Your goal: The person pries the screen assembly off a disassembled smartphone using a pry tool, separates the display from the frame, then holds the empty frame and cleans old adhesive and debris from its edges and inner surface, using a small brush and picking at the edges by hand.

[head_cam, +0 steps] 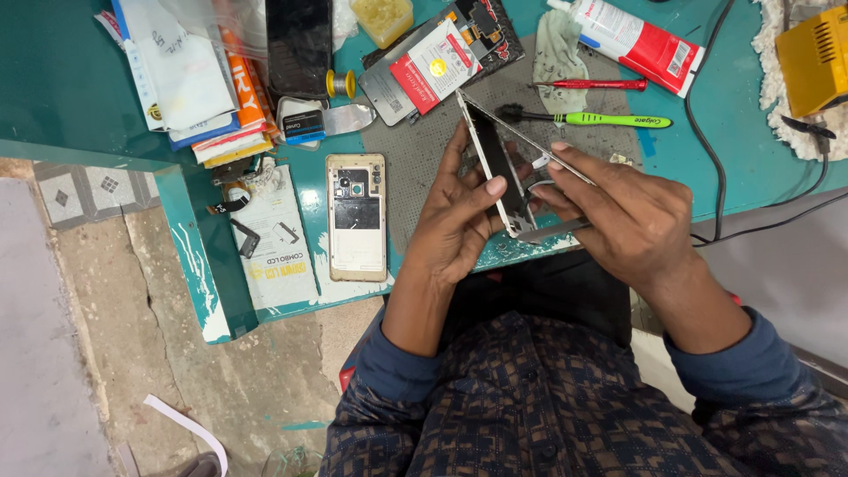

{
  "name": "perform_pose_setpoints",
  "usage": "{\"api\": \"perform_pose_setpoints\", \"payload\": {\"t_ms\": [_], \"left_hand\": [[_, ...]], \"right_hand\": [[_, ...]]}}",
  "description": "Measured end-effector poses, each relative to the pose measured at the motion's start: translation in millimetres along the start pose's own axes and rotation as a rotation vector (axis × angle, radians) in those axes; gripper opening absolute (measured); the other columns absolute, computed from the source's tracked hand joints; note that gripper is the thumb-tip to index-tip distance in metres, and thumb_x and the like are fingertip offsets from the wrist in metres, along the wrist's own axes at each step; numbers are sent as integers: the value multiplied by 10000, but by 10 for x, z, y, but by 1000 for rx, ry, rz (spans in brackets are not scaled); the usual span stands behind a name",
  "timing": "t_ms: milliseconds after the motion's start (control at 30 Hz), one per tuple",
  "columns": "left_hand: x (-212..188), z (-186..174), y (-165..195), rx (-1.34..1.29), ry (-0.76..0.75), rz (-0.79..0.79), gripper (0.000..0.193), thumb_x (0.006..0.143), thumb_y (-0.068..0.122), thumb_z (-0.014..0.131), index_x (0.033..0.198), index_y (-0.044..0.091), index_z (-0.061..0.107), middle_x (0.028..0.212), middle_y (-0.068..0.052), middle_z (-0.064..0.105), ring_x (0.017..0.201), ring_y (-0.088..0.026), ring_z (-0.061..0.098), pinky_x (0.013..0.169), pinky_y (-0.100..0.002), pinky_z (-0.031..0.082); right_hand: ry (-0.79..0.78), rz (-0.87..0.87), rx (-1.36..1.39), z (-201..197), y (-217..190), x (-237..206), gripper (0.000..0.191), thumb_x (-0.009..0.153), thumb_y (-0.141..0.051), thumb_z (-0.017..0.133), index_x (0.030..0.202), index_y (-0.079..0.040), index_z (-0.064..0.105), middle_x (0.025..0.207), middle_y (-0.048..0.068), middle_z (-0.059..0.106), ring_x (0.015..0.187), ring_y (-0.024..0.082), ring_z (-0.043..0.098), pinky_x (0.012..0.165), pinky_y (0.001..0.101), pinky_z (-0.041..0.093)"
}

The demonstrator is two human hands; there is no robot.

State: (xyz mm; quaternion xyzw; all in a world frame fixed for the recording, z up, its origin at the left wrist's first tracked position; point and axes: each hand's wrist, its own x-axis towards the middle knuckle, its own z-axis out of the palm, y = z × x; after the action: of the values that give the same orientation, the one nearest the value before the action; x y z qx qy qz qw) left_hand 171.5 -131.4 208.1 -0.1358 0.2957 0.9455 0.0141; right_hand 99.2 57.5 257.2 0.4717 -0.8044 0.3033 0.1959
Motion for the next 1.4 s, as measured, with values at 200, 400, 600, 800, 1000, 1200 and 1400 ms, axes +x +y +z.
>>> {"api": "perform_pose_setpoints", "payload": {"t_ms": [200, 400, 600, 800, 1000, 1200, 1400], "left_hand": [[8, -69, 23, -10, -67, -22, 1019, 915, 15, 697, 1697, 146, 56, 1530, -269, 423, 1344, -404, 543, 991, -567, 589], [44, -90, 15, 31, 16, -43, 1000, 897, 22, 702, 1690, 144, 104, 1525, -277, 427, 1327, -406, 550, 953, -559, 598], [43, -59, 41, 71, 11, -21, 1013, 884, -12, 714, 1692, 136, 121, 1523, -285, 426, 1333, -391, 552, 967, -552, 594], [-4, 50, 77, 129, -5, 60, 1081, 854, -62, 737, 1704, 154, 105, 1540, -265, 425, 1344, -377, 537, 1033, -510, 577], [-33, 54, 98, 142, 16, 63, 1101, 829, -60, 751, 1696, 165, 111, 1528, -258, 434, 1324, -372, 546, 1016, -506, 582], [-1, -177, 146, 165, -7, 98, 1093, 816, -47, 767, 1697, 153, 151, 1537, -225, 446, 1324, -355, 543, 1000, -481, 588], [-177, -280, 201, 153, -24, 100, 1089, 805, -35, 776, 1685, 170, 168, 1510, -214, 431, 1310, -344, 546, 973, -490, 593]], "right_hand": [[57, 43, -49, -33, 55, -5, 391, 893, -61, 917, 1196, 66, 703, 1204, 204, 723, 1012, 319, 771, 779, 356, 632], [-91, 98, -4, -89, 112, -3, 435, 856, -142, 910, 1222, 14, 732, 1249, 156, 726, 981, 280, 765, 685, 336, 598], [-164, 59, 43, -89, 126, -67, 420, 817, -167, 884, 1198, -58, 745, 1262, 114, 691, 950, 243, 755, 696, 331, 603], [-194, 32, 7, -23, 105, -106, 355, 853, -204, 859, 1194, -157, 769, 1189, 68, 689, 813, 190, 715, 638, 332, 571], [-186, -24, -69, 32, 129, -144, 333, 885, -246, 836, 1212, -213, 777, 1154, 73, 672, 775, 178, 696, 582, 319, 548], [-238, 19, -97, 261, 9, -108, 392, 781, -103, 782, 1140, -260, 783, 1134, 58, 684, 892, 221, 721, 603, 346, 575], [-208, 29, -89, 322, -202, -123, 401, 706, -110, 790, 1094, -210, 775, 1162, 57, 686, 917, 240, 725, 657, 363, 596]]}}
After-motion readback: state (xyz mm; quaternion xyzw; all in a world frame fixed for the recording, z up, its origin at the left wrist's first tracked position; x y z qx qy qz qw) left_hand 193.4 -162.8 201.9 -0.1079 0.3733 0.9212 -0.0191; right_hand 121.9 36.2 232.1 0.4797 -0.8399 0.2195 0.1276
